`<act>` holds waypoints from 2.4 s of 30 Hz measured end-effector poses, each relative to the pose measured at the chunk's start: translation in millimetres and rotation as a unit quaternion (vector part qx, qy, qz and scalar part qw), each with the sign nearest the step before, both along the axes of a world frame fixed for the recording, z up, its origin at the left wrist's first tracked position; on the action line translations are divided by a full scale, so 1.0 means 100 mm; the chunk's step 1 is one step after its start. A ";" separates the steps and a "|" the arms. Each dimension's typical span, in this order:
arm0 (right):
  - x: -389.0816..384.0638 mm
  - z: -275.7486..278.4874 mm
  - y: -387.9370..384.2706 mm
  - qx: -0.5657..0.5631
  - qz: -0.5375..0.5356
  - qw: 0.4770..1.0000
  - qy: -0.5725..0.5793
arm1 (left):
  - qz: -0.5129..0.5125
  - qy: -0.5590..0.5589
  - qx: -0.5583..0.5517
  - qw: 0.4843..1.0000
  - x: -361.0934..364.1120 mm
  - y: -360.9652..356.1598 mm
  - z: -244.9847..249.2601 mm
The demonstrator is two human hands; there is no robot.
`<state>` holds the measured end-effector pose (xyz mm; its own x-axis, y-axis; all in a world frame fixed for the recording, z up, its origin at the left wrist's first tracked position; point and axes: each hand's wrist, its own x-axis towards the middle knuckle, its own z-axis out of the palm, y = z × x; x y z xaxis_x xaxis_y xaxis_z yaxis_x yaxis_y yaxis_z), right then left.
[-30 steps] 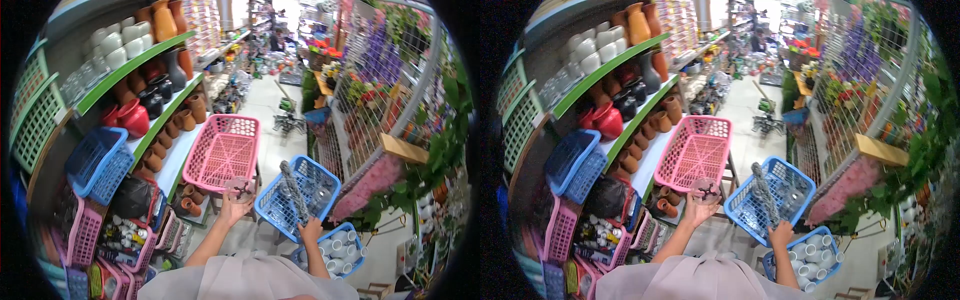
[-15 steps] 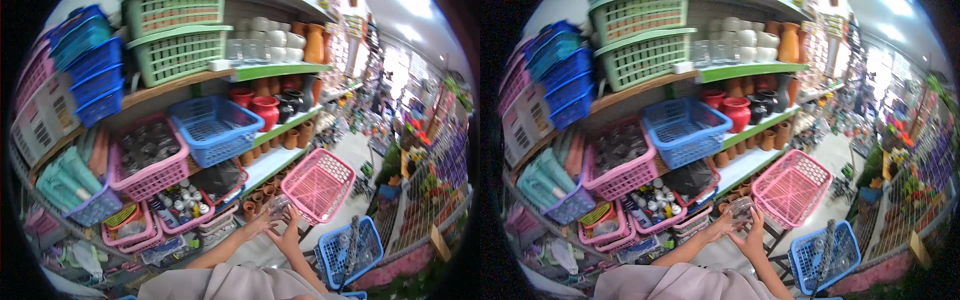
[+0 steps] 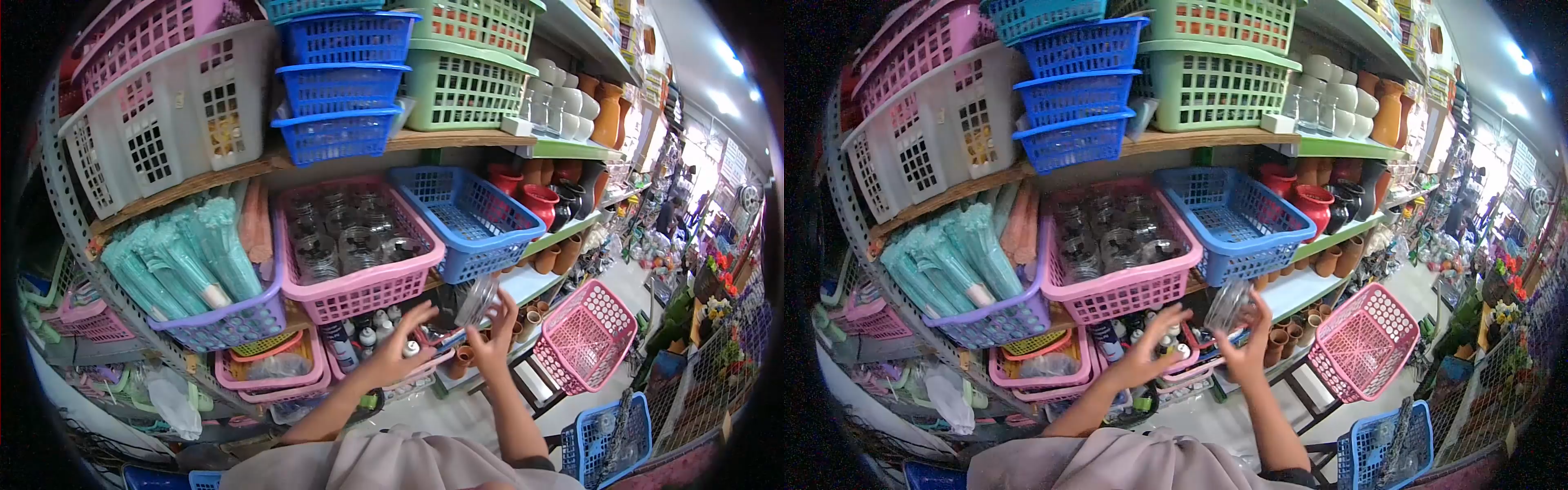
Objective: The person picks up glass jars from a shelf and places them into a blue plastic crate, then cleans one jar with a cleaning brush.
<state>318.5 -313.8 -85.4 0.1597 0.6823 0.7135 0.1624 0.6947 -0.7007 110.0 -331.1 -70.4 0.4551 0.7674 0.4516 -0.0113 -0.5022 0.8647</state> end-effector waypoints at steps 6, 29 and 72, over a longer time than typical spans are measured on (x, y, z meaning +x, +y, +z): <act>-0.32 0.99 0.70 0.034 -0.046 0.981 -0.188 | 0.315 0.108 0.311 0.890 -0.82 0.26 0.77; -1.18 1.23 2.17 -0.103 -0.092 0.695 -0.706 | 0.491 0.277 0.280 0.777 -0.94 0.57 0.69; -1.21 0.87 2.05 -0.046 -0.194 0.800 -0.566 | 0.211 0.599 -0.025 0.772 -0.98 2.05 0.85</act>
